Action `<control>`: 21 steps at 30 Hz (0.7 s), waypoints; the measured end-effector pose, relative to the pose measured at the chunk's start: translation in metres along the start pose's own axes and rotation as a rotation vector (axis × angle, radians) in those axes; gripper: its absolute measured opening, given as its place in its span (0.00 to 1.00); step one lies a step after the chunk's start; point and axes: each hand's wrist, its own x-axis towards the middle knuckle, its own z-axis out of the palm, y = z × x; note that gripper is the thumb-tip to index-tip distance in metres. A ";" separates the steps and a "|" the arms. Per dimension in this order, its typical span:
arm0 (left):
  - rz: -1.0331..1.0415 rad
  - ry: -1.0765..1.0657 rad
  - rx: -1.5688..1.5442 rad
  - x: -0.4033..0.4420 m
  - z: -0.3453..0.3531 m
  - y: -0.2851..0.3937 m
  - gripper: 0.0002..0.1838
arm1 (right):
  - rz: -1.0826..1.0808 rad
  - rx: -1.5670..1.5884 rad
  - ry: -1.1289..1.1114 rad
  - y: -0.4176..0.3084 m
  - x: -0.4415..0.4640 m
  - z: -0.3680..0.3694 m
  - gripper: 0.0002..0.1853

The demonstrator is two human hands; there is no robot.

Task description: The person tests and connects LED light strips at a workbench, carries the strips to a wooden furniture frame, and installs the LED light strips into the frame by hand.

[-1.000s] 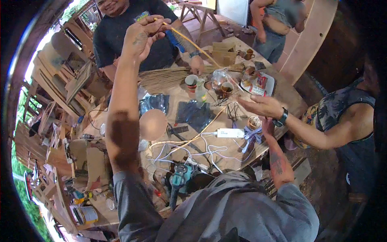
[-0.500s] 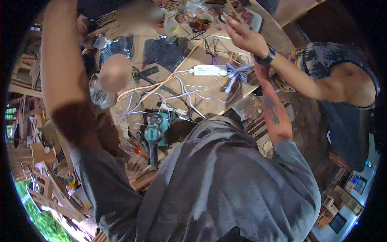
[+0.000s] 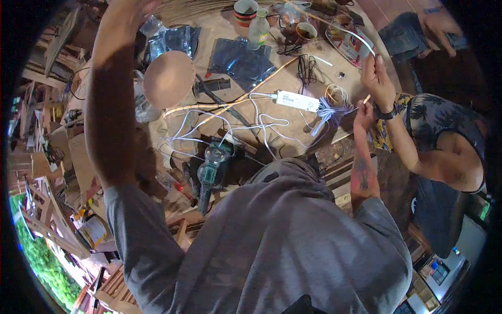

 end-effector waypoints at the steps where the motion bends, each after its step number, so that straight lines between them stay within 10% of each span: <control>1: -0.128 0.062 0.059 -0.018 0.007 -0.001 0.37 | 0.013 0.016 0.009 -0.003 -0.008 -0.005 0.20; 9: -0.539 0.374 -0.279 -0.218 0.028 -0.065 0.23 | 0.001 0.031 0.097 -0.009 -0.105 -0.041 0.18; 16: -0.904 0.592 -0.059 -0.364 0.090 -0.073 0.19 | -0.430 0.090 -0.661 -0.090 -0.190 -0.023 0.12; 21: -0.556 0.648 0.722 -0.377 0.097 -0.131 0.23 | -0.655 0.046 -1.043 -0.117 -0.203 0.015 0.13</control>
